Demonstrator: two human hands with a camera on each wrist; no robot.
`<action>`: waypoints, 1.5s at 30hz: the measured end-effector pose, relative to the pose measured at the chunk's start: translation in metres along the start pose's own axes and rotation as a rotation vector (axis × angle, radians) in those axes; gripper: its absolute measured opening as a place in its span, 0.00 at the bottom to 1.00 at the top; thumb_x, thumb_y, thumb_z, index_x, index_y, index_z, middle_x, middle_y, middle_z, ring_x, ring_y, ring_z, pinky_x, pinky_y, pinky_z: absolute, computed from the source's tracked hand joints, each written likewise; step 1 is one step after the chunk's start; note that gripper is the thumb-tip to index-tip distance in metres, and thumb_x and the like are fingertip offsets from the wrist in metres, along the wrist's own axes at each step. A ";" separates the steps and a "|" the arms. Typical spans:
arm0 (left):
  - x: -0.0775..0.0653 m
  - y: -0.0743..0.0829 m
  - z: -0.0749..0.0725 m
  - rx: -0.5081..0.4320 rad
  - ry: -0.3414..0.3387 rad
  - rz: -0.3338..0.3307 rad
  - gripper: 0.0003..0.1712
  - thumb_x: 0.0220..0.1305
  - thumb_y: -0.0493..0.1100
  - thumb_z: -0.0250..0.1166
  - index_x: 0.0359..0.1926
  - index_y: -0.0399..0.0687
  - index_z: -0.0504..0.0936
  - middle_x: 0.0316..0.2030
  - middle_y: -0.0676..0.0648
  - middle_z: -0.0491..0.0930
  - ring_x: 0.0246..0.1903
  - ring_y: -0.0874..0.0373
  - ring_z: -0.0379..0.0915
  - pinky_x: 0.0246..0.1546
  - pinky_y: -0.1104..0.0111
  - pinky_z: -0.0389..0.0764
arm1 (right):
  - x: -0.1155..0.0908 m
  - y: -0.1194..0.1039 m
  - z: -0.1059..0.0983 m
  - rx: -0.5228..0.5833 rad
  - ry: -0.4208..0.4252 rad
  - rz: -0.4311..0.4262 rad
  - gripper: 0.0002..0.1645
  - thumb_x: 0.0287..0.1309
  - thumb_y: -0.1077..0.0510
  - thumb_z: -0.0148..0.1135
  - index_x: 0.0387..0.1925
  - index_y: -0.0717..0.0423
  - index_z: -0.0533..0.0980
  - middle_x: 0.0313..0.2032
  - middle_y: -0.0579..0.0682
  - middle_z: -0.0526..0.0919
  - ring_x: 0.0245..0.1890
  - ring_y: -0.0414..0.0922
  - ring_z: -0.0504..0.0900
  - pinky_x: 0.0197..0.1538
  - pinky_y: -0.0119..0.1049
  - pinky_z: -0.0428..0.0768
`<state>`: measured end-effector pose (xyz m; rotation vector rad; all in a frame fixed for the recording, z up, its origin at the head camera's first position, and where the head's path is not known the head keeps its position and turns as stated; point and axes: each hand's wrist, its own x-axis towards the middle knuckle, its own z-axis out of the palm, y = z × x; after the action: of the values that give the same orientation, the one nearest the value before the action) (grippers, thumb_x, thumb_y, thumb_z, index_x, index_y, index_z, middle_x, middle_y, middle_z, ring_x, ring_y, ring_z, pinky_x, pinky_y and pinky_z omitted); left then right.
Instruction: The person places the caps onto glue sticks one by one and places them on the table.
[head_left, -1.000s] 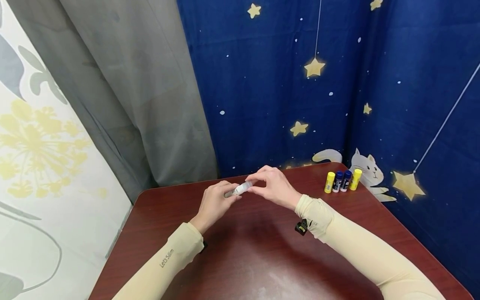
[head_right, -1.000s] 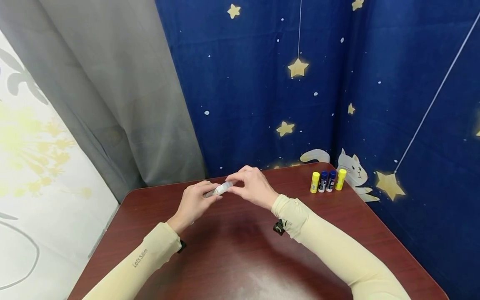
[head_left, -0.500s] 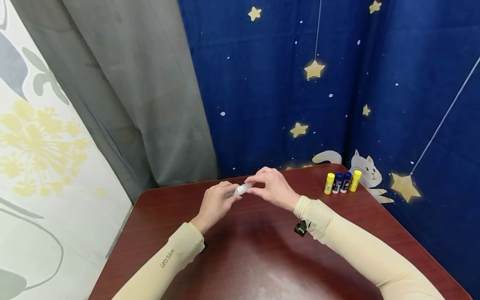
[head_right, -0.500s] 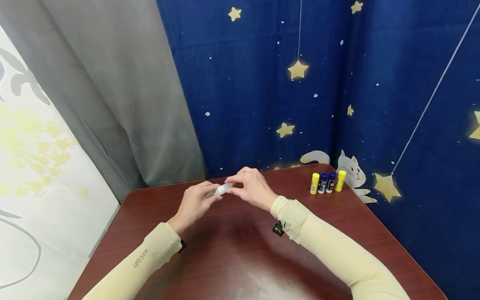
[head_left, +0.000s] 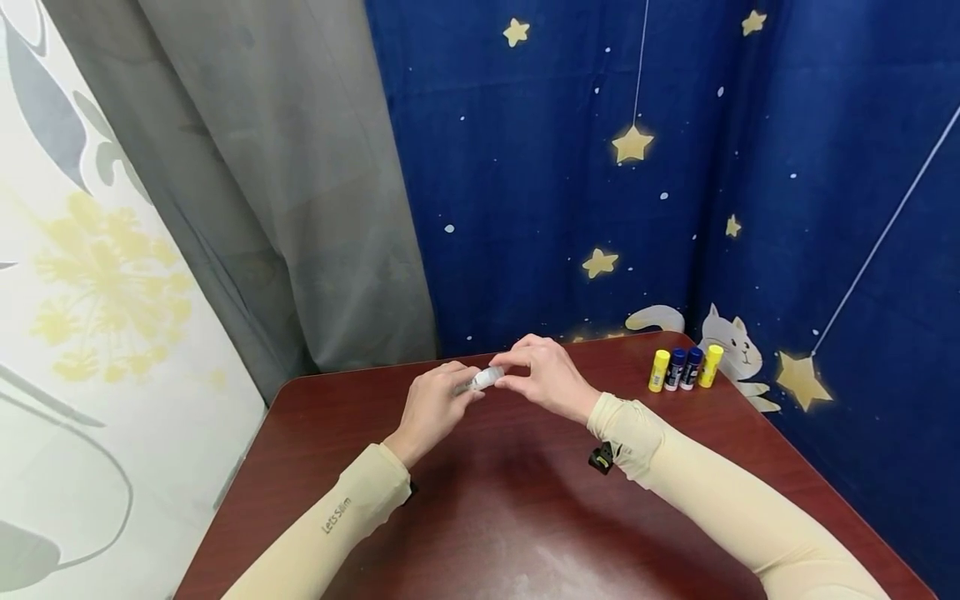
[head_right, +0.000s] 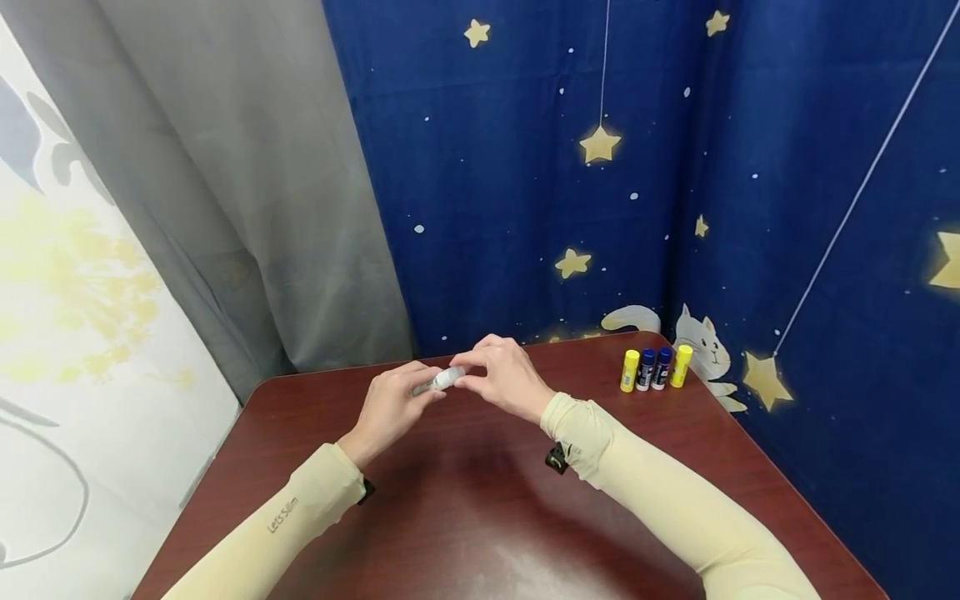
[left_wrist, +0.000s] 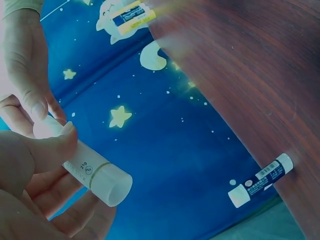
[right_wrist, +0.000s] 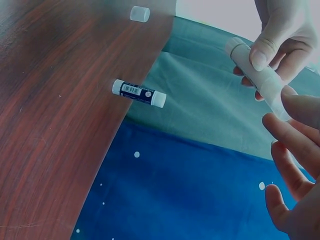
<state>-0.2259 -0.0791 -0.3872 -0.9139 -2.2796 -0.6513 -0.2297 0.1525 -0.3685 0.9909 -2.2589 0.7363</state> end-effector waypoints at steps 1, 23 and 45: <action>0.000 0.000 0.000 0.005 0.003 0.003 0.14 0.53 0.42 0.79 0.43 0.55 0.89 0.35 0.56 0.83 0.30 0.62 0.78 0.30 0.66 0.78 | 0.000 0.000 0.000 0.005 0.001 -0.001 0.17 0.52 0.53 0.79 0.45 0.45 0.87 0.35 0.42 0.85 0.39 0.41 0.78 0.40 0.39 0.76; 0.001 0.006 0.000 0.098 0.067 0.067 0.14 0.51 0.39 0.80 0.40 0.51 0.89 0.34 0.54 0.84 0.29 0.58 0.79 0.28 0.63 0.80 | 0.002 0.001 0.005 -0.011 0.018 -0.059 0.17 0.52 0.56 0.79 0.45 0.47 0.88 0.35 0.47 0.84 0.39 0.39 0.76 0.38 0.34 0.78; 0.000 0.009 0.007 0.138 0.106 0.107 0.13 0.50 0.35 0.79 0.38 0.46 0.88 0.31 0.51 0.82 0.27 0.56 0.80 0.28 0.62 0.81 | 0.003 0.004 0.013 0.025 0.098 -0.183 0.17 0.47 0.62 0.80 0.42 0.56 0.88 0.33 0.45 0.85 0.37 0.40 0.79 0.69 0.51 0.66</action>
<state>-0.2220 -0.0690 -0.3906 -0.9057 -2.1368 -0.4777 -0.2380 0.1451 -0.3765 1.1317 -2.0484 0.7189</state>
